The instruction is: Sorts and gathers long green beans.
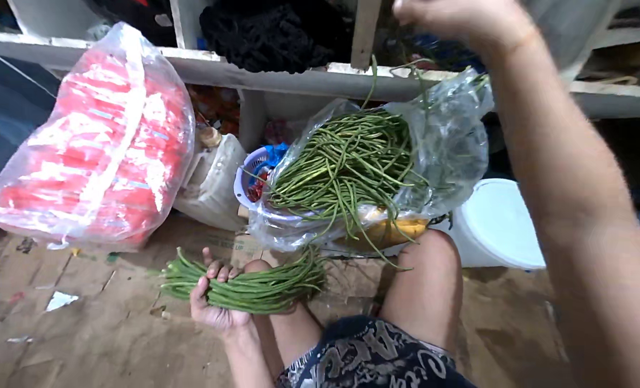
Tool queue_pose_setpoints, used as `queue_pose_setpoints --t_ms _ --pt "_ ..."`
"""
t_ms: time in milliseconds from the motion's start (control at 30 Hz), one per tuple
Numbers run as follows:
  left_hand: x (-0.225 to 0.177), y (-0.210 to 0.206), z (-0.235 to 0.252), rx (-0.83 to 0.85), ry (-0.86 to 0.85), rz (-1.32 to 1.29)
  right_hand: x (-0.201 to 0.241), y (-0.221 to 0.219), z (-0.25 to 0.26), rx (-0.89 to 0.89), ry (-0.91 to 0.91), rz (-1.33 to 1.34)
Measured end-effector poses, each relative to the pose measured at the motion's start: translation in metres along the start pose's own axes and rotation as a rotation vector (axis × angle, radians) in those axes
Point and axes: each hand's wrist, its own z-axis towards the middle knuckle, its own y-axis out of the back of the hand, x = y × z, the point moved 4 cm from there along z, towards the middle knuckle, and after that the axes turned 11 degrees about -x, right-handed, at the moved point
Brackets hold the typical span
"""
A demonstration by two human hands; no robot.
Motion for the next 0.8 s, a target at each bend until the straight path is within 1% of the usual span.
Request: queue_pose_setpoints --t_ms 67,133,200,267,300,333,367,467,567,667,733,800 --pt "0.005 -0.001 -0.001 0.024 0.076 -0.082 0.019 -0.032 -0.058 0.081 0.098 -0.029" --pt "0.013 -0.005 -0.004 0.046 0.118 -0.114 0.027 -0.066 -0.12 0.18 0.136 -0.097" --pt "0.023 -0.008 -0.007 0.049 0.13 -0.088 0.018 -0.107 -0.183 0.324 0.065 -0.198" --pt "0.037 -0.006 -0.011 0.04 0.142 0.015 0.001 -0.149 -0.238 0.439 -0.089 -0.336" --pt "0.046 -0.004 -0.012 0.031 0.181 0.053 -0.009 -0.168 -0.259 0.484 -0.162 -0.384" --pt "0.056 -0.002 -0.013 0.01 0.232 0.096 -0.017 -0.182 -0.276 0.5 -0.206 -0.412" --pt "0.067 -0.001 -0.014 -0.044 0.273 0.159 -0.022 -0.193 -0.288 0.47 -0.208 -0.418" --pt "0.107 -0.004 -0.016 -0.318 0.357 0.393 -0.028 -0.203 -0.306 0.326 -0.196 -0.375" --pt "0.147 0.016 -0.004 -0.462 0.458 0.501 -0.022 -0.2 -0.313 0.273 -0.263 -0.338" --pt "0.175 0.03 0.003 -0.514 0.503 0.593 -0.017 -0.202 -0.309 0.159 -0.286 -0.284" --pt "0.187 0.036 0.002 -0.51 0.52 0.643 -0.015 -0.205 -0.301 0.114 -0.274 -0.252" --pt "0.193 0.04 -0.001 -0.484 0.533 0.631 -0.01 -0.198 -0.296 0.086 -0.274 -0.237"
